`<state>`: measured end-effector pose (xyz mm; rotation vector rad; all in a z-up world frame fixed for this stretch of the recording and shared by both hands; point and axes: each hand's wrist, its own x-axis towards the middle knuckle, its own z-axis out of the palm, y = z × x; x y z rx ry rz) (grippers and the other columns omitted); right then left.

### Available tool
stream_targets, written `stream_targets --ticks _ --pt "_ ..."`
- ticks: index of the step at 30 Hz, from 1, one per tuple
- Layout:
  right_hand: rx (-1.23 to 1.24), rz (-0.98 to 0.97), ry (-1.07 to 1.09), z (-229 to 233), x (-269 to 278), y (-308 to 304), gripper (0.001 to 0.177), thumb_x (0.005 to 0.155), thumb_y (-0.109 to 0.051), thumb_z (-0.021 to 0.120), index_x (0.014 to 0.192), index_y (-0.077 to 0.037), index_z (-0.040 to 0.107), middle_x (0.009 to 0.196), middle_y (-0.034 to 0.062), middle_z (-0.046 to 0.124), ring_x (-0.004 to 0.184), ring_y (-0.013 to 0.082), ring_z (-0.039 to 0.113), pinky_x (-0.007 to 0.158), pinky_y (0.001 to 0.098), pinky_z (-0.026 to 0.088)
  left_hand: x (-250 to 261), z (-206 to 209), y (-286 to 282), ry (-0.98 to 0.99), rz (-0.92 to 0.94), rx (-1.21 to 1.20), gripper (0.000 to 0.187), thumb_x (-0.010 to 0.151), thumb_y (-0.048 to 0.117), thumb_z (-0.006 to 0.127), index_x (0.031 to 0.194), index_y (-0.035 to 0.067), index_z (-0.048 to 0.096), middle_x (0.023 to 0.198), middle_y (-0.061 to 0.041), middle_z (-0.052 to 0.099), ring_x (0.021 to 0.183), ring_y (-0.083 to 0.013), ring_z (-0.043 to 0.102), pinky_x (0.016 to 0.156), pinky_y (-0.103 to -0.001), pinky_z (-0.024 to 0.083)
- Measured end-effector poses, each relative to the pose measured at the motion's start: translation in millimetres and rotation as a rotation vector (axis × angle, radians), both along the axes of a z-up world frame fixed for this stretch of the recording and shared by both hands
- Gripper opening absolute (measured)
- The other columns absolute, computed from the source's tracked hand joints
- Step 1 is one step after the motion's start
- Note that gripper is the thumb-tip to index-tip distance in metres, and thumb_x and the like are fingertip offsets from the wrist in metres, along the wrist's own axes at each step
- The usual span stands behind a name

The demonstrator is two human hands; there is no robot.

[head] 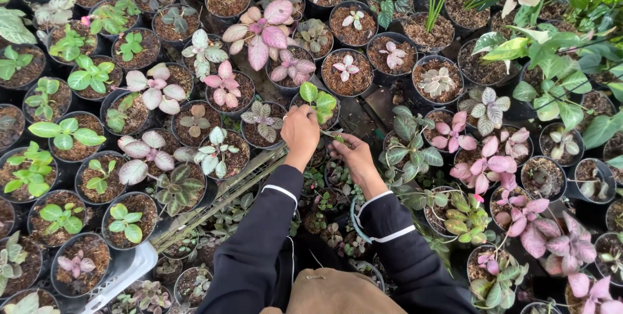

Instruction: The recorder is maintaining various potted plants by pruning dead leaves and checking for pests or disease in a nursery.

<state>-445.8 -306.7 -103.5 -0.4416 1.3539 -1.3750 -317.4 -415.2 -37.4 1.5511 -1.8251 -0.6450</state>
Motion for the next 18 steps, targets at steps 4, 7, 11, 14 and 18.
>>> stream_targets --ticks 4,7,11,14,18 --pt "0.014 0.0 0.004 -12 -1 3 0.029 0.096 -0.007 0.067 0.124 0.004 0.067 0.097 0.0096 0.074 0.076 0.0132 0.067 0.073 0.0271 0.057 2 1 4 -0.023 -0.012 -0.012 0.009 0.088 0.019 0.069 0.086 0.011 0.074 0.094 -0.01 0.068 0.093 -0.0355 0.066 0.071 -0.051 0.051" --pt "-0.024 0.021 0.007 -9 -2 8 0.028 0.099 -0.009 0.065 0.124 0.005 0.066 0.097 0.0109 0.074 0.077 0.0143 0.066 0.074 0.0277 0.056 11 22 23 0.003 0.0 -0.078 0.01 0.092 0.02 0.068 0.091 0.012 0.075 0.096 -0.01 0.067 0.097 -0.0338 0.063 0.077 -0.049 0.052" --pt "-0.034 0.046 0.035 9 0 23 0.028 0.101 -0.012 0.06 0.123 0.004 0.067 0.097 0.0077 0.075 0.08 0.0131 0.067 0.078 0.0279 0.057 31 63 65 0.007 -0.217 -0.289 0.017 0.083 0.014 0.068 0.097 0.01 0.076 0.106 -0.012 0.068 0.106 -0.0327 0.058 0.088 -0.049 0.044" --pt "-0.057 0.051 0.114 11 6 44 0.027 0.103 -0.012 0.06 0.12 0.006 0.069 0.097 0.0061 0.074 0.082 0.0118 0.066 0.079 0.028 0.057 42 54 89 0.072 -0.399 -0.253 0.019 0.086 0.016 0.069 0.102 0.009 0.077 0.104 -0.009 0.072 0.108 -0.0308 0.058 0.097 -0.05 0.037" --pt "-0.024 -0.017 0.241 38 28 82 0.027 0.101 -0.012 0.062 0.12 0.004 0.073 0.098 0.0047 0.076 0.082 0.0095 0.066 0.078 0.0263 0.055 57 39 111 0.028 -0.476 0.01 0.014 0.091 0.02 0.07 0.098 0.011 0.078 0.098 -0.007 0.074 0.105 -0.029 0.062 0.1 -0.049 0.036"
